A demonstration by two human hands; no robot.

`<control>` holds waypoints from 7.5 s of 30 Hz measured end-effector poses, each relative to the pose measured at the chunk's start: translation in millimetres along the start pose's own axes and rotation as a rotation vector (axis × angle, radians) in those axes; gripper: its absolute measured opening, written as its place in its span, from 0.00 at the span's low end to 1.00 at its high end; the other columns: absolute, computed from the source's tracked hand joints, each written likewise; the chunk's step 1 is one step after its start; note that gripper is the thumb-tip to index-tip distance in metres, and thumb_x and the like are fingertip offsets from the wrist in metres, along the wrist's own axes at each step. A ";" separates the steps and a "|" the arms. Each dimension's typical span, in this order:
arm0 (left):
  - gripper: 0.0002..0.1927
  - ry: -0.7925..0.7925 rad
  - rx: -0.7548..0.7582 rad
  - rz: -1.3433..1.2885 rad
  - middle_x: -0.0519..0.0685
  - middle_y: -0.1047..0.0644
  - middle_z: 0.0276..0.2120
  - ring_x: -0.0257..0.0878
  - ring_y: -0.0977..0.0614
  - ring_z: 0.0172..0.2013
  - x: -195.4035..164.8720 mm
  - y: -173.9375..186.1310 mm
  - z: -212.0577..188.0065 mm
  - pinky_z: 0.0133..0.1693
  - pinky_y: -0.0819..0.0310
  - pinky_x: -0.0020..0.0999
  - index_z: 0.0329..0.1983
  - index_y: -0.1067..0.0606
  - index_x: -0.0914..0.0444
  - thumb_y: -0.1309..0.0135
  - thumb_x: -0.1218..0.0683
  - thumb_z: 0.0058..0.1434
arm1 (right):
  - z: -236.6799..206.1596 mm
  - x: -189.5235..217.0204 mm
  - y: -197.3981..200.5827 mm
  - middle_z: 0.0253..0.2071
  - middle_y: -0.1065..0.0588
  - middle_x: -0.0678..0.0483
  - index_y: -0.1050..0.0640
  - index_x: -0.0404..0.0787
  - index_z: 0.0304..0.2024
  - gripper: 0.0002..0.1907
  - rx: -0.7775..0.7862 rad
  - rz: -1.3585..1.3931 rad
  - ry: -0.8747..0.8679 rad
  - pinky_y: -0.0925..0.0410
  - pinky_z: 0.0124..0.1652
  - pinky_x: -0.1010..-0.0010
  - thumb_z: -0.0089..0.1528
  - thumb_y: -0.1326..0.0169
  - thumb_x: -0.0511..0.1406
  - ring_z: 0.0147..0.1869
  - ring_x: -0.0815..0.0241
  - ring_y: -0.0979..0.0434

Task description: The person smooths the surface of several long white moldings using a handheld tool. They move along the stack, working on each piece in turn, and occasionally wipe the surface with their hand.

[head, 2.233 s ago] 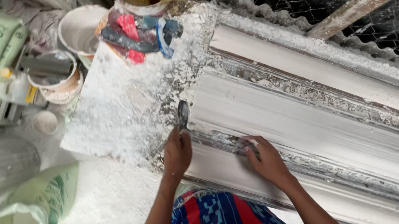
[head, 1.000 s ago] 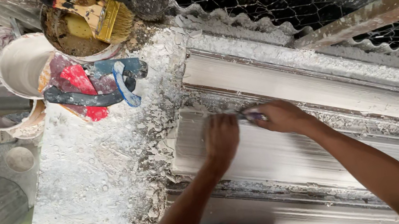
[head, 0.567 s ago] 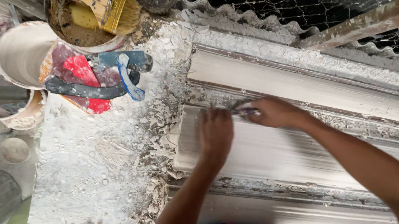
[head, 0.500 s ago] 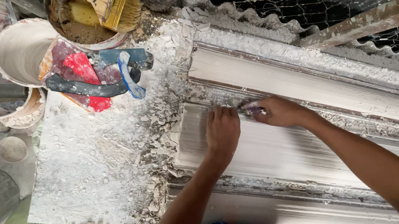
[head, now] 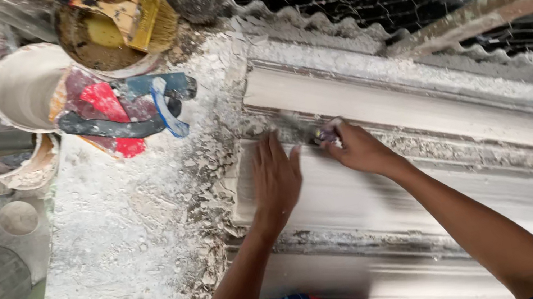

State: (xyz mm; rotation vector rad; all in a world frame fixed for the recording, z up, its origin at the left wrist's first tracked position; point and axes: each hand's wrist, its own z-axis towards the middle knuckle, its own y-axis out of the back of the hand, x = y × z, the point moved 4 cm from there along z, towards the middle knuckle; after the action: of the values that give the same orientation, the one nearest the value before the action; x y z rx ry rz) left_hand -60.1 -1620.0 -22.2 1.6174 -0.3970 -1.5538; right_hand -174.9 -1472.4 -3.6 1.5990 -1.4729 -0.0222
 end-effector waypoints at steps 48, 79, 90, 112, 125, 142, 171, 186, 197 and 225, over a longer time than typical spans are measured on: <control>0.18 -0.890 1.194 0.940 0.52 0.18 0.40 0.44 0.14 0.40 -24.4 -23.5 98.5 0.40 0.18 0.43 0.56 0.28 0.57 0.66 0.46 0.77 | -182.9 -181.2 -73.7 0.73 0.35 0.41 0.25 0.42 0.63 0.25 -1.145 -0.243 -0.509 0.59 0.71 0.34 0.66 0.59 0.41 0.79 0.41 0.43; 0.11 -1.097 0.907 0.702 0.50 0.18 0.41 0.46 0.14 0.41 -152.7 -123.4 65.1 0.39 0.18 0.45 0.51 0.24 0.52 0.58 0.53 0.72 | -199.7 -165.2 -54.7 0.73 0.38 0.44 0.28 0.45 0.65 0.26 -1.116 -0.262 -0.544 0.59 0.72 0.36 0.65 0.56 0.42 0.79 0.44 0.45; 0.15 -0.914 0.983 0.802 0.52 0.22 0.52 0.51 0.17 0.47 -155.7 -125.6 52.5 0.47 0.21 0.49 0.58 0.29 0.48 0.62 0.48 0.73 | -202.1 -181.9 -56.5 0.74 0.41 0.39 0.30 0.40 0.65 0.27 -1.064 -0.238 -0.552 0.60 0.71 0.34 0.65 0.56 0.43 0.79 0.41 0.48; 0.23 -0.799 1.017 0.867 0.48 0.27 0.60 0.49 0.17 0.49 -211.2 -197.8 31.3 0.46 0.17 0.42 0.68 0.37 0.33 0.64 0.45 0.70 | -308.0 -410.7 4.5 0.76 0.47 0.36 0.34 0.38 0.70 0.30 -0.958 -0.148 -0.533 0.67 0.69 0.29 0.70 0.60 0.46 0.82 0.37 0.58; 0.16 -0.962 1.106 0.839 0.50 0.19 0.49 0.48 0.16 0.49 -242.8 -214.7 41.0 0.47 0.19 0.47 0.60 0.29 0.53 0.62 0.54 0.73 | -310.2 -391.9 13.8 0.75 0.40 0.42 0.30 0.43 0.66 0.26 -1.069 -0.200 -0.566 0.62 0.71 0.31 0.67 0.57 0.43 0.81 0.43 0.48; 0.22 -0.899 1.162 0.926 0.52 0.16 0.37 0.45 0.14 0.41 -247.0 -218.4 39.5 0.44 0.19 0.46 0.53 0.29 0.55 0.72 0.41 0.78 | -315.2 -394.2 14.1 0.76 0.42 0.41 0.32 0.42 0.67 0.27 -1.067 -0.205 -0.563 0.63 0.72 0.32 0.68 0.57 0.43 0.82 0.43 0.50; 0.20 -1.021 0.887 0.841 0.46 0.20 0.42 0.38 0.16 0.35 -364.0 -368.2 -8.5 0.28 0.17 0.30 0.67 0.33 0.41 0.57 0.44 0.71 | -459.6 -714.7 73.3 0.79 0.52 0.37 0.38 0.43 0.73 0.34 -0.931 -0.090 -0.549 0.72 0.71 0.32 0.72 0.70 0.53 0.83 0.37 0.63; 0.19 -0.901 1.138 0.940 0.49 0.20 0.44 0.42 0.15 0.43 -454.4 -412.1 -12.6 0.45 0.18 0.40 0.62 0.31 0.47 0.64 0.40 0.75 | -460.3 -700.6 80.1 0.77 0.43 0.42 0.31 0.42 0.68 0.29 -1.032 -0.147 -0.582 0.67 0.71 0.31 0.69 0.60 0.47 0.82 0.44 0.51; 0.15 -1.016 0.951 0.691 0.46 0.17 0.43 0.45 0.17 0.49 -539.4 -514.8 -35.4 0.50 0.22 0.44 0.51 0.24 0.49 0.60 0.42 0.74 | -468.6 -673.6 101.6 0.78 0.44 0.43 0.33 0.42 0.69 0.28 -1.013 -0.225 -0.580 0.68 0.71 0.33 0.70 0.62 0.46 0.82 0.45 0.53; 0.16 -0.971 1.002 0.787 0.48 0.20 0.47 0.46 0.18 0.49 -649.3 -627.2 -67.9 0.46 0.21 0.45 0.57 0.28 0.47 0.60 0.40 0.73 | -507.2 -734.3 97.7 0.77 0.54 0.32 0.42 0.35 0.73 0.36 -0.928 0.045 -0.263 0.65 0.69 0.33 0.67 0.55 0.48 0.81 0.32 0.66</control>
State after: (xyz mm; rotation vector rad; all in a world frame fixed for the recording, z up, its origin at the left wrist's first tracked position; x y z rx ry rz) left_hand -312.5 -751.4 -59.1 0.8935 -2.2912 -1.4152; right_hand -167.4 -576.3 -56.6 0.8141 -1.3764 -0.7977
